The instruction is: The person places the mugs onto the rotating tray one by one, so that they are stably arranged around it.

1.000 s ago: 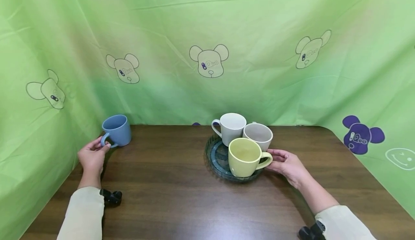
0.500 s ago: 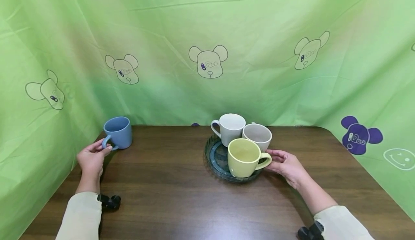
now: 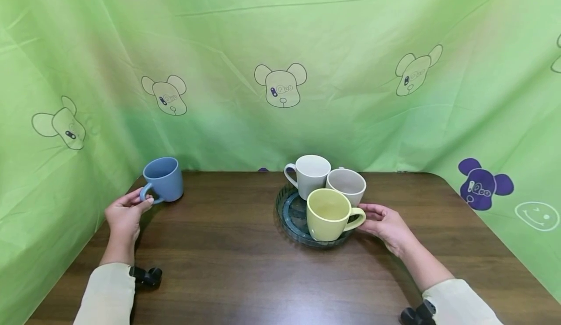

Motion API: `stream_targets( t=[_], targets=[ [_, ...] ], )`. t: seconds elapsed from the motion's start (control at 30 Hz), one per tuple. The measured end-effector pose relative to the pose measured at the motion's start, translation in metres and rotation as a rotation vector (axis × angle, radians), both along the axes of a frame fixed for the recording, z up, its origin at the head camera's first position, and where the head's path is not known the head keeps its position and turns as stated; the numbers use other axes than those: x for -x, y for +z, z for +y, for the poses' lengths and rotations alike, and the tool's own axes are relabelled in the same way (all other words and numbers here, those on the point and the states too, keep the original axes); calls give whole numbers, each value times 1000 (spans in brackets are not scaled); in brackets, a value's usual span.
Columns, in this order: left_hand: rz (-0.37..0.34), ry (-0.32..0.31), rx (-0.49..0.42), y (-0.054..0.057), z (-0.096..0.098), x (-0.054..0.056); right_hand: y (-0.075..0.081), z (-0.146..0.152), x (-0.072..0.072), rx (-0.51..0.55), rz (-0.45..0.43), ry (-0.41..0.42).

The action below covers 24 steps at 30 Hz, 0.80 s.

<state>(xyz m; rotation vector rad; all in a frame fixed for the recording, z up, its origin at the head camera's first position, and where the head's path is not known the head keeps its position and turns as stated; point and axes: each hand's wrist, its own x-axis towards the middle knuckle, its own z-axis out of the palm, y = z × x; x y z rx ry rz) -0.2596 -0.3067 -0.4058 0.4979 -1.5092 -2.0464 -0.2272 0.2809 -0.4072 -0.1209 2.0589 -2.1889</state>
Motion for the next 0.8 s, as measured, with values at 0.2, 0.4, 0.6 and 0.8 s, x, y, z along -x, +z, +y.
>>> stream_targets(
  t=[0.2,0.4,0.6,0.8],
  targets=[
    [2,-21,-18,1,1,-1,1,-1,0,-3,-10,-2],
    [13,-48,-10,2,4,-3,1,-1,1,0,-8,0],
    [4,-65,6,3,7,-7,1,-1,0,-2,-12,-3],
    [-5,-99,13,4,9,-9,1,-1,-1,11,-12,1]
  ],
)
